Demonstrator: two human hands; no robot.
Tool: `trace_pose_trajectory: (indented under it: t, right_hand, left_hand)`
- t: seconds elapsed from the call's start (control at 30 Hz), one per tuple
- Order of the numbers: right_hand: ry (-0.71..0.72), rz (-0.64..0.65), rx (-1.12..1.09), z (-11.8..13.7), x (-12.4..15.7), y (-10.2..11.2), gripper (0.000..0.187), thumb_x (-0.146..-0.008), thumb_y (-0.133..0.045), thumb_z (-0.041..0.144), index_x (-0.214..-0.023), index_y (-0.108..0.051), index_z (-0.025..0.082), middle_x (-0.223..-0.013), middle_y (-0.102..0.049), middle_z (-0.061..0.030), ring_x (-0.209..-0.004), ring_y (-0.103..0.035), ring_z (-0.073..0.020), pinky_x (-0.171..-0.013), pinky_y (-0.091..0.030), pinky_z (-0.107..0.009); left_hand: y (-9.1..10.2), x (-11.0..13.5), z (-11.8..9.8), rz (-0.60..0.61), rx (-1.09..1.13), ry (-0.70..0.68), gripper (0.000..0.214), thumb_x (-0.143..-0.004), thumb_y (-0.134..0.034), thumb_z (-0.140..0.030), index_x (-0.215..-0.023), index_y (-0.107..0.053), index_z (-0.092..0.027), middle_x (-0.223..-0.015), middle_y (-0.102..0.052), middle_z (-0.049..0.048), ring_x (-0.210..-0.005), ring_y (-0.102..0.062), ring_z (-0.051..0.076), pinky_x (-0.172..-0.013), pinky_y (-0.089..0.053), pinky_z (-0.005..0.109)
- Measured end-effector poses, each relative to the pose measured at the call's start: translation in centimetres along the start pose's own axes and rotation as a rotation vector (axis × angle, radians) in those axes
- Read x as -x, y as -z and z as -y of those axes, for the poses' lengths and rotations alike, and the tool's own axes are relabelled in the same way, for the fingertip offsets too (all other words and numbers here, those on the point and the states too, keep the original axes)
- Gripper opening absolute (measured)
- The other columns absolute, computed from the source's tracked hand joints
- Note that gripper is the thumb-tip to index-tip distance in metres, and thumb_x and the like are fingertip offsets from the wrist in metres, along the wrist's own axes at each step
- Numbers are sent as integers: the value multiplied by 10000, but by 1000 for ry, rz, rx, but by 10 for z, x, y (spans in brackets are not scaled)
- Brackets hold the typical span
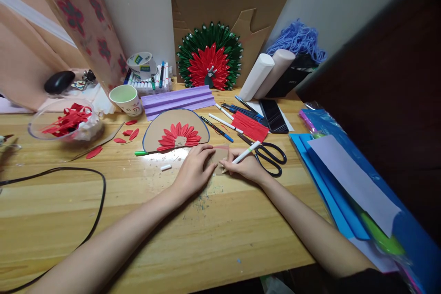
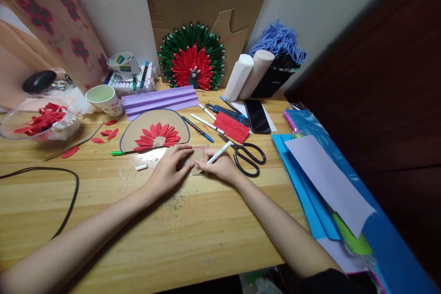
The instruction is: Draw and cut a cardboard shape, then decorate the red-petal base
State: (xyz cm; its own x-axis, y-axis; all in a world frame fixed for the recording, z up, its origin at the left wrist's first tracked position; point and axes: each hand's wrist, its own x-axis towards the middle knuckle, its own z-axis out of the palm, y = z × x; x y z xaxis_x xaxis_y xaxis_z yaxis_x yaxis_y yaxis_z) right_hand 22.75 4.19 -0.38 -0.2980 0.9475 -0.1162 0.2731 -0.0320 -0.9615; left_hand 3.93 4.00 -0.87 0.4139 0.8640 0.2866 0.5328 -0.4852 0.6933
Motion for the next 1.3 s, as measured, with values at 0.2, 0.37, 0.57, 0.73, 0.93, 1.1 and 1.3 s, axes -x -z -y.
trace_pose_trajectory:
  t: [0.2, 0.37, 0.57, 0.73, 0.93, 1.1, 1.3]
  right_hand:
    - [12, 3, 18, -4, 0, 1, 357, -754, -650, 326, -515, -430, 180, -453, -521, 27, -426, -436, -80, -431, -319, -199]
    - [5, -6, 44, -4, 0, 2, 343, -735, -662, 340, -523, -447, 178, -470, -534, 23, -436, -455, -88, -430, -325, -202]
    - [7, 4, 22, -4, 0, 2, 343, -739, -668, 346, -527, -457, 179, -479, -548, 21, -448, -484, -99, -440, -343, -211]
    - [15, -33, 15, -2, 0, 0, 328, -754, -670, 350, -548, -480, 179, -508, -587, 8, -483, -545, -119, -473, -390, -221]
    - [20, -123, 50, 2, -2, -2, 357, -762, -663, 381, -538, -467, 185, -469, -550, 25, -441, -486, -104, -460, -359, -221]
    - [67, -190, 119, 1, -4, -3, 365, -779, -640, 423, -545, -486, 189, -494, -552, 16, -480, -476, -111, -492, -361, -235]
    - [105, -284, 134, -2, -5, -3, 349, -794, -626, 414, -556, -497, 194, -518, -558, 12, -513, -501, -123, -552, -395, -252]
  left_hand:
    - [0, 0, -1, 7, 4, 5, 304, -815, -597, -177, -1117, -572, -154, -1132, -576, 112, -1091, -514, 227, -951, -437, 421]
    - [0, 0, 0, 9, -4, 0, 311, -820, -595, -189, -1127, -565, -148, -1134, -574, 115, -1094, -508, 227, -952, -434, 415]
    - [1, 0, -1, 9, -6, 3, 306, -822, -597, -198, -1121, -570, -135, -1127, -579, 119, -1083, -513, 225, -949, -435, 405]
    - [1, 0, -1, 6, 0, 4, 310, -817, -600, -190, -1121, -572, -137, -1129, -581, 116, -1086, -514, 226, -951, -436, 405]
    - [1, -1, -2, 5, 14, 7, 305, -814, -597, -190, -1115, -565, -159, -1130, -580, 109, -1091, -516, 236, -944, -439, 439]
    - [1, 0, -2, 4, 21, -3, 310, -817, -593, -190, -1125, -560, -167, -1132, -579, 109, -1090, -516, 238, -944, -436, 447]
    - [0, 0, 0, 4, 16, 2, 308, -812, -598, -178, -1118, -566, -161, -1134, -579, 101, -1085, -511, 226, -955, -431, 424]
